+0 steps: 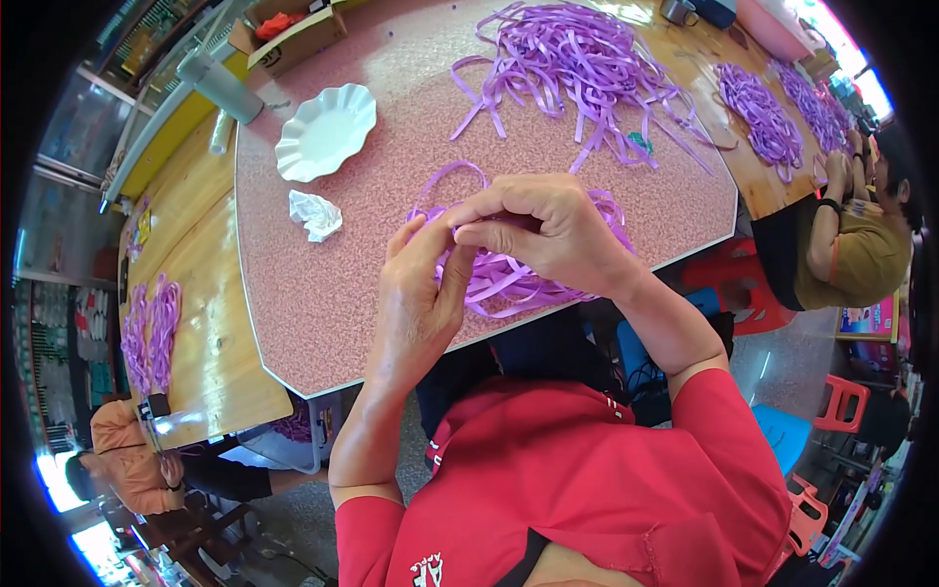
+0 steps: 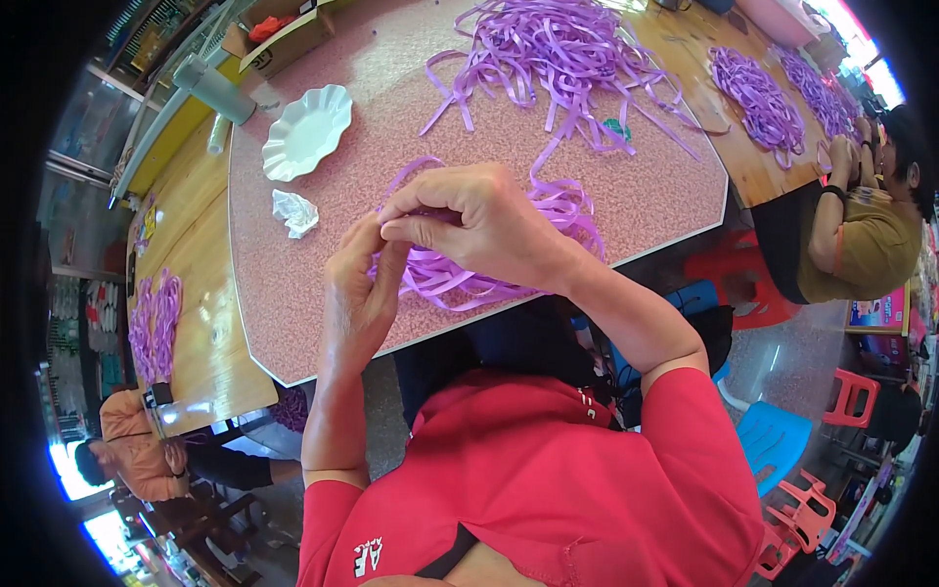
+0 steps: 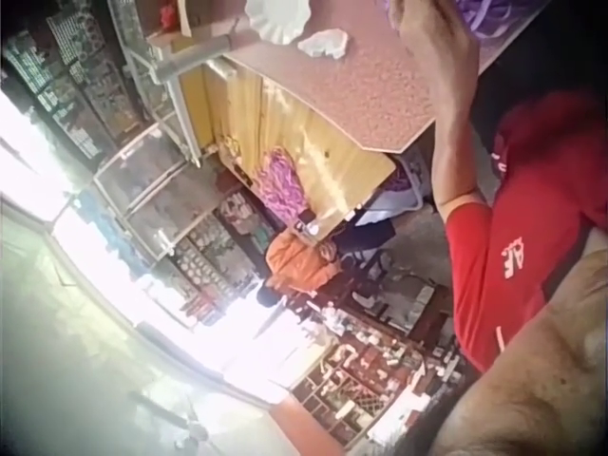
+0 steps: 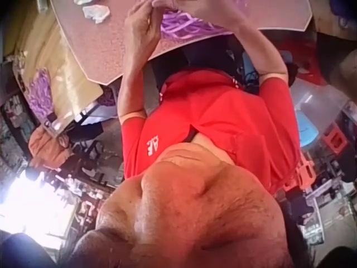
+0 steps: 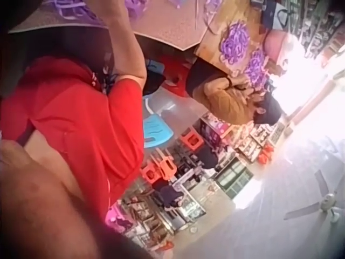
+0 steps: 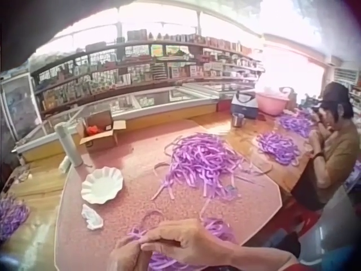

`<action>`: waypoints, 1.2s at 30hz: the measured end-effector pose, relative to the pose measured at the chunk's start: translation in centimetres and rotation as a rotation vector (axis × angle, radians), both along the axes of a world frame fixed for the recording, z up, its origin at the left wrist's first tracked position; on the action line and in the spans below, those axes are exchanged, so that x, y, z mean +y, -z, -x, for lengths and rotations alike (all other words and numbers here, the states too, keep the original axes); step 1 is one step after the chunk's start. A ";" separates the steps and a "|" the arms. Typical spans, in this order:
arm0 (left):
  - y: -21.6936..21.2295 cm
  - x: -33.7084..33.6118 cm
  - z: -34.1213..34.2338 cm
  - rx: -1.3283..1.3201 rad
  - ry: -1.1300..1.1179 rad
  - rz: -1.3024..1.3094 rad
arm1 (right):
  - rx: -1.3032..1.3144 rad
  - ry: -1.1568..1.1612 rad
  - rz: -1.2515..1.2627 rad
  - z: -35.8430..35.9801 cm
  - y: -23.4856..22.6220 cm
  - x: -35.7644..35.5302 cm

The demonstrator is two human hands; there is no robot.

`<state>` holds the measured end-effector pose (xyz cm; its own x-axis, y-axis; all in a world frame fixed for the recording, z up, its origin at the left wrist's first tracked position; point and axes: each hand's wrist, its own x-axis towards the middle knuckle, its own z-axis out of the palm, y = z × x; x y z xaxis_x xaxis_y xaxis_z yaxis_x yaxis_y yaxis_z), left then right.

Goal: Knotting and tying purple plastic ribbons at a workshop table.

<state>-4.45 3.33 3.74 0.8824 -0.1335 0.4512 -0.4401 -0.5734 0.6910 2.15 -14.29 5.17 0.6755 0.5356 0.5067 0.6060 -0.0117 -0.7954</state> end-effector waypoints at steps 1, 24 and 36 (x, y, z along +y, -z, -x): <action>0.2 -0.5 0.1 0.001 0.000 0.001 | 0.100 0.002 -0.010 0.2 -0.1 -0.1; 1.8 -1.1 0.3 0.351 0.034 0.896 | 0.071 0.004 0.088 -0.1 -0.1 -2.5; 1.9 -1.3 -0.1 0.358 0.105 0.920 | 0.254 -0.058 -0.049 -0.5 1.5 -2.7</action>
<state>-4.36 2.02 1.82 0.9906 0.0495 0.1276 -0.1365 0.2832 0.9493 2.64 -17.03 3.71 0.7535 0.5562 0.3505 0.3849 0.0590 -0.9211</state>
